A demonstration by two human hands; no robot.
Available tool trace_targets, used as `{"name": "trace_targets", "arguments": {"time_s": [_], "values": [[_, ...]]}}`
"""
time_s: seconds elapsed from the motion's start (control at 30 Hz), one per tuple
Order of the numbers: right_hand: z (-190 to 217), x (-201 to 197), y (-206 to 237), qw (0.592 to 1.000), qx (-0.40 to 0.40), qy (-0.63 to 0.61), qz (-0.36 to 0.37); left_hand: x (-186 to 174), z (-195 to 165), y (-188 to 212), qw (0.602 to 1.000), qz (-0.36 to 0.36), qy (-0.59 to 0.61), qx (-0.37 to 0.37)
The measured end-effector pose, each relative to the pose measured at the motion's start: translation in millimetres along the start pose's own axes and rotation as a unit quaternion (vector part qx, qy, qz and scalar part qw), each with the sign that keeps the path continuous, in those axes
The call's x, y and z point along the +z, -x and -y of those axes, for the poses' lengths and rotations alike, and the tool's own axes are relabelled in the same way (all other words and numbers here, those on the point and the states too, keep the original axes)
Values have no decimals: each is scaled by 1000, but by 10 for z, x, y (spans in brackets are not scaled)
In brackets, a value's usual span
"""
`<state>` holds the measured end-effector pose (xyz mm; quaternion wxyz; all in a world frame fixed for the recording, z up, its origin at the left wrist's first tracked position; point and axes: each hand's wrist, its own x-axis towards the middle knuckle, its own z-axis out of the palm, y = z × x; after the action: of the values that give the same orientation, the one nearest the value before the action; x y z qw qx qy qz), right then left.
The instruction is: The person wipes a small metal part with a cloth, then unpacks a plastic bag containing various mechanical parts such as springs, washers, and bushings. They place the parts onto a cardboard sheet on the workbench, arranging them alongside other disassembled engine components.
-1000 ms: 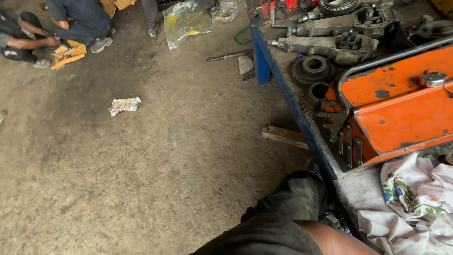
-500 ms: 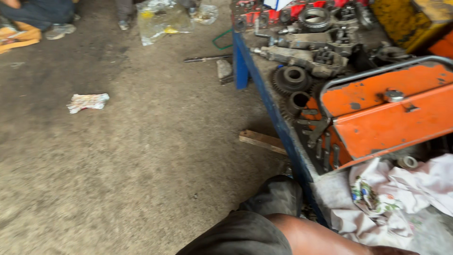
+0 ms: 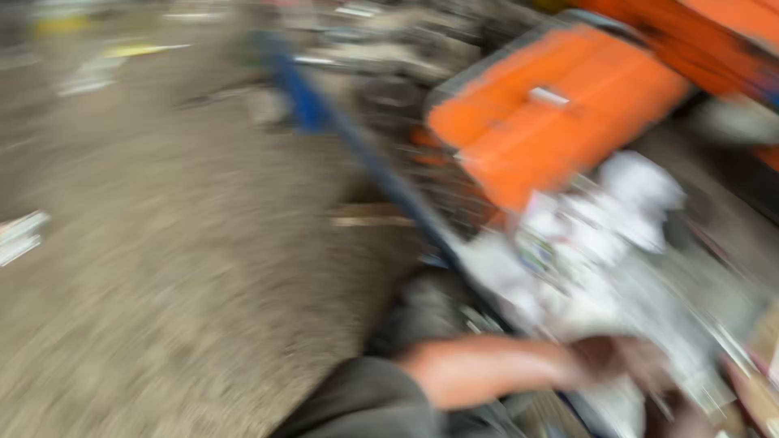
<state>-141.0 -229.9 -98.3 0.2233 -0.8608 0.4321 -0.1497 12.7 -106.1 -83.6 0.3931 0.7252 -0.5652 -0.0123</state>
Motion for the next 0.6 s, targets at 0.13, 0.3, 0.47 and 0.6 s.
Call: {"name": "trace_targets", "arguments": {"time_s": [0.13,0.3,0.47,0.6], "values": [[2,-33,177,992,-94,-62,-62,-9,74,83,996,46,17,-76],[508,-332,434,989,-74,-97,-78,-442,344,128,992,-76,-59,79],[853,-672,482,989,-71,-60,-112,-804,169,-120,995,58,-76,-7],[851,-687,557,983,-114,-62,-131,-823,-53,-137,997,6,-52,58]]}}
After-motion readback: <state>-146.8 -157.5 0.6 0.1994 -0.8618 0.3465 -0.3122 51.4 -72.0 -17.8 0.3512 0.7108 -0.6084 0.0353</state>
